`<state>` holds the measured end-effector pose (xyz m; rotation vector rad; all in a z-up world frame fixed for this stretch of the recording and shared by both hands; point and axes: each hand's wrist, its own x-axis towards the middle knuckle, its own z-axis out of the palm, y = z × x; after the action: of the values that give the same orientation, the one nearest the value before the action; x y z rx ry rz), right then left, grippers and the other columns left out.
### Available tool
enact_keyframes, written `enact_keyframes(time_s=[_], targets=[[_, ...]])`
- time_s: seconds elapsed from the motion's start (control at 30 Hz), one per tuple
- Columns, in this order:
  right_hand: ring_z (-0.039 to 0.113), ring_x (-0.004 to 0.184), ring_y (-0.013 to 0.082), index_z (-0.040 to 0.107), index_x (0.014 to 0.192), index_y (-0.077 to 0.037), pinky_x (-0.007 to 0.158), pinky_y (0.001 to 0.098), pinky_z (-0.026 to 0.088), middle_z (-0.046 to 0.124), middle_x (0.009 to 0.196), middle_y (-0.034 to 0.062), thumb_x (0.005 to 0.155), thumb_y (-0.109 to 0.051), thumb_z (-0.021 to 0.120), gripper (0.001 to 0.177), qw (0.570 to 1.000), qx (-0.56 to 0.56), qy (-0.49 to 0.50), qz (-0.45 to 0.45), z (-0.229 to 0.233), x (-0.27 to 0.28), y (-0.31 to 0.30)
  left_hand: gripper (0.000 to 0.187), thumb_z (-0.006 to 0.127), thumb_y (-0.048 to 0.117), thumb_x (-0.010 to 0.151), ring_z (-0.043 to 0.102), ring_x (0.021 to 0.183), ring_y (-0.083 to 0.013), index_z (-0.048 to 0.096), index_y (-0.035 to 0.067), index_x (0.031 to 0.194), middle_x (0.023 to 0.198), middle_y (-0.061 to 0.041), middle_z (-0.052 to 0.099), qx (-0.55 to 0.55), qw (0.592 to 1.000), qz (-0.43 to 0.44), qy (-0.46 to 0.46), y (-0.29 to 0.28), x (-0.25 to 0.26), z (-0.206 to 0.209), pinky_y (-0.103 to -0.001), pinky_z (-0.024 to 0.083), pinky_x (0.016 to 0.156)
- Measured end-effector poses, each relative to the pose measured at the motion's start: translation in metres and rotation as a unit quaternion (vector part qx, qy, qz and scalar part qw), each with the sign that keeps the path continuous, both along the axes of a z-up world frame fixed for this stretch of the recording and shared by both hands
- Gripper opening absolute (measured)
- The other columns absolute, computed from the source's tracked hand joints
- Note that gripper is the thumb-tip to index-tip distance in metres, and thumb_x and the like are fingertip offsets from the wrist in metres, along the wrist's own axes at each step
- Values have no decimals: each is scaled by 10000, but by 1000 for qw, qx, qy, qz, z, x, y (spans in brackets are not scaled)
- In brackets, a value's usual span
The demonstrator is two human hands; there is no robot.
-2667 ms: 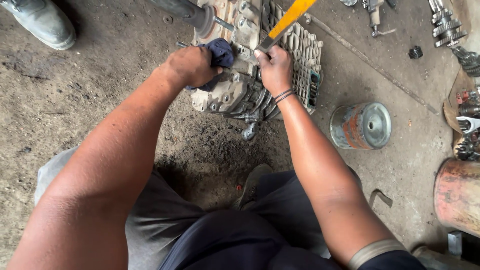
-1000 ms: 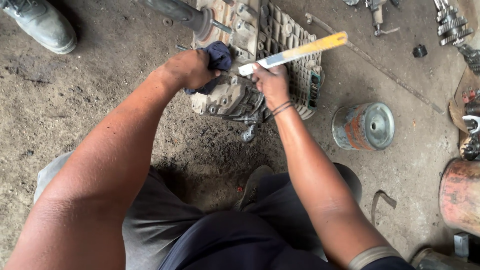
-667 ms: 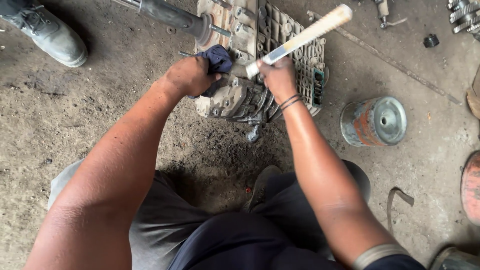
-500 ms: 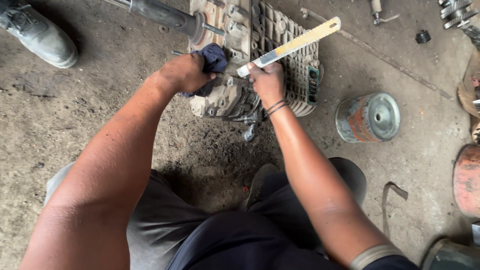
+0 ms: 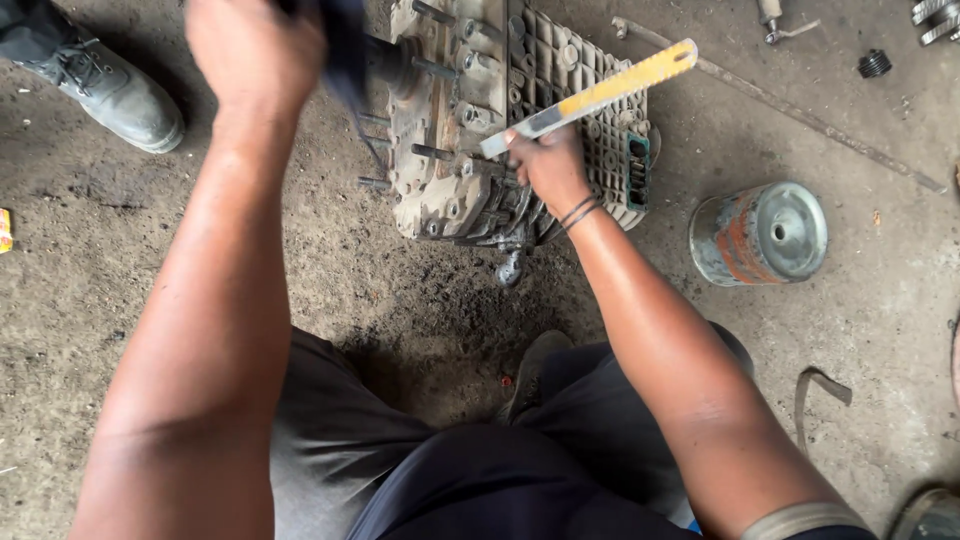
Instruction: The person uses a file to scrape and clean the surface of an engine block. They hold the engine steady with a cloth in one hand while filing with the other, occasionally wiping the surface.
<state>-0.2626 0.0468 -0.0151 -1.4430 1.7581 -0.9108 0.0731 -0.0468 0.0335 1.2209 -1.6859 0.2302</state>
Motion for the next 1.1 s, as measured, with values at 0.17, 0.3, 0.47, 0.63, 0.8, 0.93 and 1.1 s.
enact_keyframes(time_s=[0.17,0.3,0.47,0.63,0.8,0.93,1.1], targets=[[637,589,119,729,867,-42,561,300,496,691,685,37,982,-151,735,159,995,-80,53,-11,-15,12,-1,171,822,108,773,719,708,-309,706,46,882,810,-129,711,-4,996,81,33,-2,16,-10,-424,586,664],[595,558,143,715,870,-57,544,355,482,685,708,28,951,-166,716,135,999,-26,4,-45,-6,12,-4,351,895,176,703,722,783,-300,669,41,937,941,-155,709,29,995,93,32,-10,19,-25,-414,585,729],[581,507,105,712,882,-86,465,284,460,672,678,17,956,-155,669,110,997,13,-15,-68,-6,17,1,242,824,141,909,753,814,-216,646,-16,957,883,-111,741,179,947,-76,255,-7,7,-8,-348,591,782],[589,520,90,753,899,-87,471,243,467,691,684,-16,982,-176,682,141,997,-45,46,-32,-4,22,1,255,804,83,848,752,827,-227,627,-62,961,914,-134,754,133,947,-89,279,-8,5,-11,-375,595,794],[581,537,108,714,899,-58,487,286,455,658,671,4,980,-175,690,144,995,-39,-31,-92,-10,23,2,210,795,60,904,798,890,-221,666,-41,1036,962,-136,794,144,947,-107,268,-15,10,-27,-368,626,866],[625,571,91,743,871,-58,537,269,491,692,675,-1,982,-178,727,164,995,-66,58,-35,-18,44,2,259,813,79,915,784,880,-221,622,-34,1049,975,-133,763,163,940,-91,286,-21,-1,-31,-356,629,843],[576,529,111,733,886,-71,485,282,441,662,648,-4,955,-150,717,106,997,-31,-31,-69,-14,42,13,245,790,73,909,765,848,-203,612,-33,1040,945,-124,752,164,958,-75,223,-12,4,-25,-360,606,833]])
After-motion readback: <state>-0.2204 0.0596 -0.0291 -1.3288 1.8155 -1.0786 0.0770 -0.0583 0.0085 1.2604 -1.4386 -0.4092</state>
